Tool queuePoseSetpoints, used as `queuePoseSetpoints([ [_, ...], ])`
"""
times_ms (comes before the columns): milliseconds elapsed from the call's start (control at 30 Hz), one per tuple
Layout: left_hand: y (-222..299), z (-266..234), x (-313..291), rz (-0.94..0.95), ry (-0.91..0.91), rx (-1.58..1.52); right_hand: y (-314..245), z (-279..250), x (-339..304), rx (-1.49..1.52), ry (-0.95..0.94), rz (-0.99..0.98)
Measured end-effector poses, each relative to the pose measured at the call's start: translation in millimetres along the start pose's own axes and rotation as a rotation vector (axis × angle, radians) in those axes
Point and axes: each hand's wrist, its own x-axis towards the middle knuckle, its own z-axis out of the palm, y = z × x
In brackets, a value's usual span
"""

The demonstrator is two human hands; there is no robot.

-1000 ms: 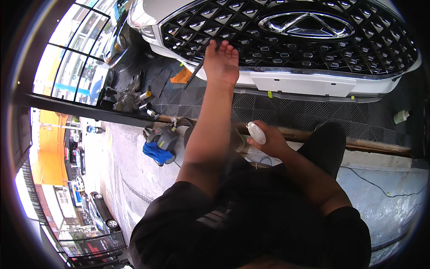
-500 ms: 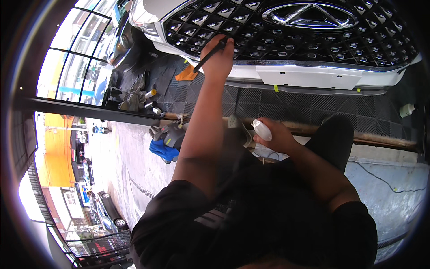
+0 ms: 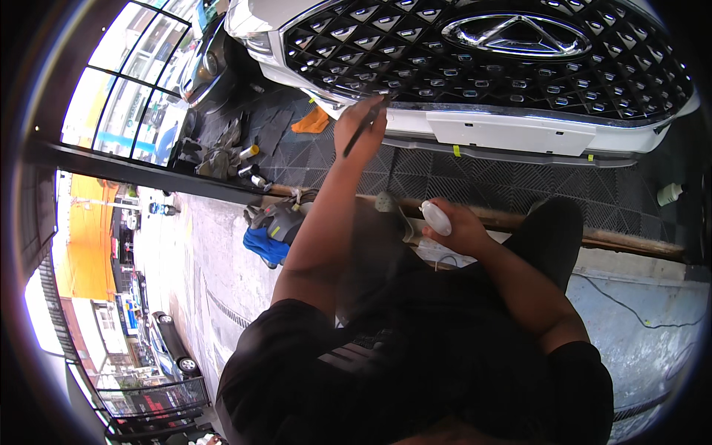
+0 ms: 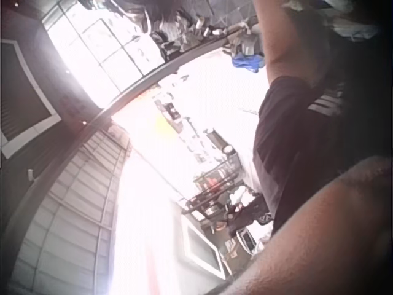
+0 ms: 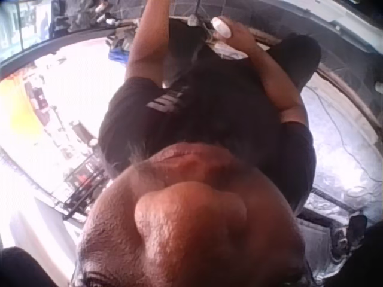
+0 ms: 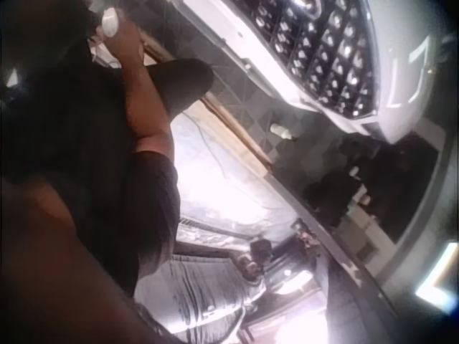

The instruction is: The person sits on the floor in front of a white car and uses a small brush and a spray bottle to clean the front grille. They repeatedly spray liquid onto the grille and scrub the individual diamond-shaped sections with the brush.

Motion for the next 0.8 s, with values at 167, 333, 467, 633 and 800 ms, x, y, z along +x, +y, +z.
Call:
queuePoseSetpoints([
  [167, 2.0, -15.1, -8.6, 0.275, 0.235, 0.027, -11.5, -11.9, -3.9, -0.010, -0.048, 0.117],
  [333, 11.6, -22.9, 57.0, 0.446, 0.187, 0.283, -5.6, -5.7, -2.6, -0.038, -0.030, 0.054],
  [467, -2.9, -26.8, 67.2, 0.339, 0.133, 0.594, -8.1, -7.2, -4.5, 0.009, 0.013, -0.029],
  [633, -9.6, -13.8, 57.5, 0.234, 0.160, 0.564, -22.0, -19.8, -13.2, 0.070, -0.026, 0.064],
  [800, 2.1, -10.6, 53.9, 0.167, 0.178, 0.546, -35.5, -33.6, -13.5, 0.021, -0.077, 0.113],
])
